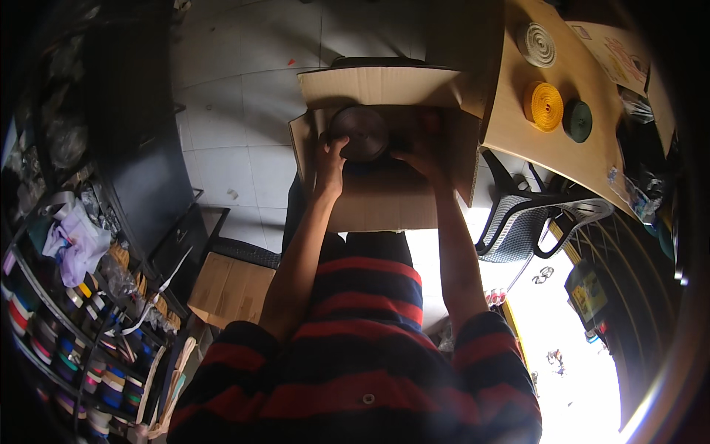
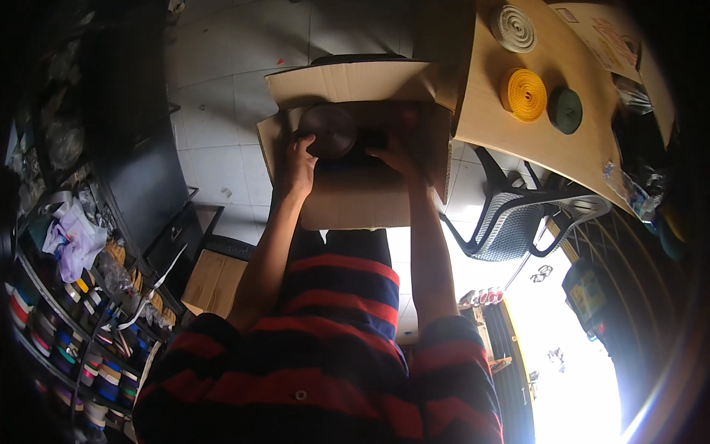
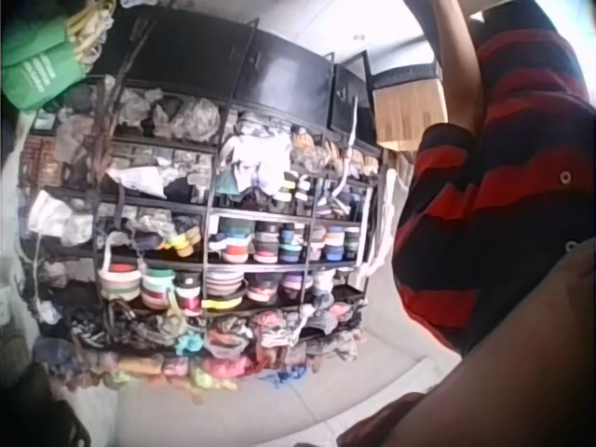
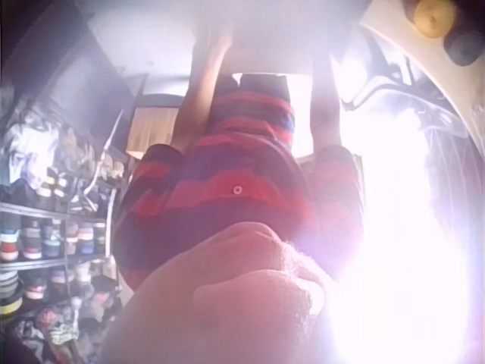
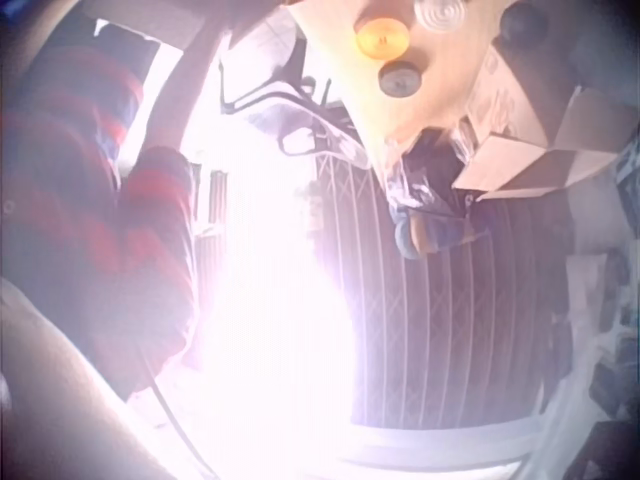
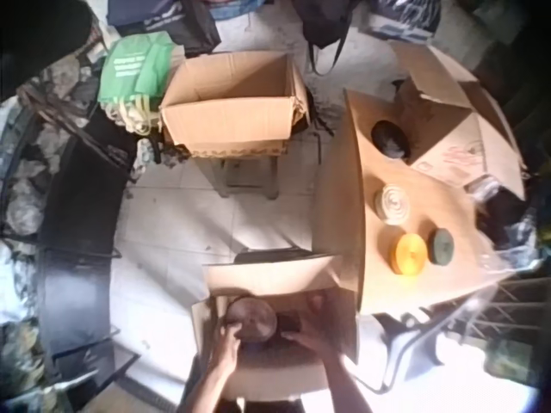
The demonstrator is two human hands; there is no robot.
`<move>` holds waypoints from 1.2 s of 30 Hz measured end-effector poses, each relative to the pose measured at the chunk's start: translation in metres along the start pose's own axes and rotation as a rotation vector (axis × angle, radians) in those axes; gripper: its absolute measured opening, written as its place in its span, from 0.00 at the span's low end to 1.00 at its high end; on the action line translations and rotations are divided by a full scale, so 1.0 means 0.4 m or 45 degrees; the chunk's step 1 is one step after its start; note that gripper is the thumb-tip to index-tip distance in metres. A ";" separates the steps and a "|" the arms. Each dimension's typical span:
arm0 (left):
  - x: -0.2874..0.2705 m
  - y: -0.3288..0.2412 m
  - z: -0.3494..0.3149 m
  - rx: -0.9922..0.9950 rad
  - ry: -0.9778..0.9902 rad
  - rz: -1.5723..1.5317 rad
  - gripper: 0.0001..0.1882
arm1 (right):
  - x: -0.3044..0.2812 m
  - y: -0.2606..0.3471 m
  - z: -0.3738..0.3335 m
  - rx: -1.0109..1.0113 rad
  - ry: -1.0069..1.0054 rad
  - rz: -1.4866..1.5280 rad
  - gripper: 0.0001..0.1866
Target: The person takes various rolls of ribbon and webbing from boxes and places them onto specific shelves on a large metal storage rack, grouping them by color and material.
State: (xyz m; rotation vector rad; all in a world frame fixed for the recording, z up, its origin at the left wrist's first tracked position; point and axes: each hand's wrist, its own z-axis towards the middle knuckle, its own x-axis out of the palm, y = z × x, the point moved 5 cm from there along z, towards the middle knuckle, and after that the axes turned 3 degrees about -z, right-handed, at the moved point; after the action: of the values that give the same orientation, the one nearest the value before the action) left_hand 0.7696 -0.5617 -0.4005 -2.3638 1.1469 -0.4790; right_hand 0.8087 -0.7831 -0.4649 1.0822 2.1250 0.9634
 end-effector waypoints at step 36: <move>0.072 0.033 0.199 0.118 0.186 0.701 0.49 | 0.165 0.037 0.126 -0.043 -0.057 -0.690 0.59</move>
State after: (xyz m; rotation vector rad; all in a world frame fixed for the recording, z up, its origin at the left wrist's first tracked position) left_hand 0.8179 -0.5716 -0.4707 -1.8458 1.7229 -0.4960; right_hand 0.8183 -0.7041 -0.4927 0.4573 2.1840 0.6993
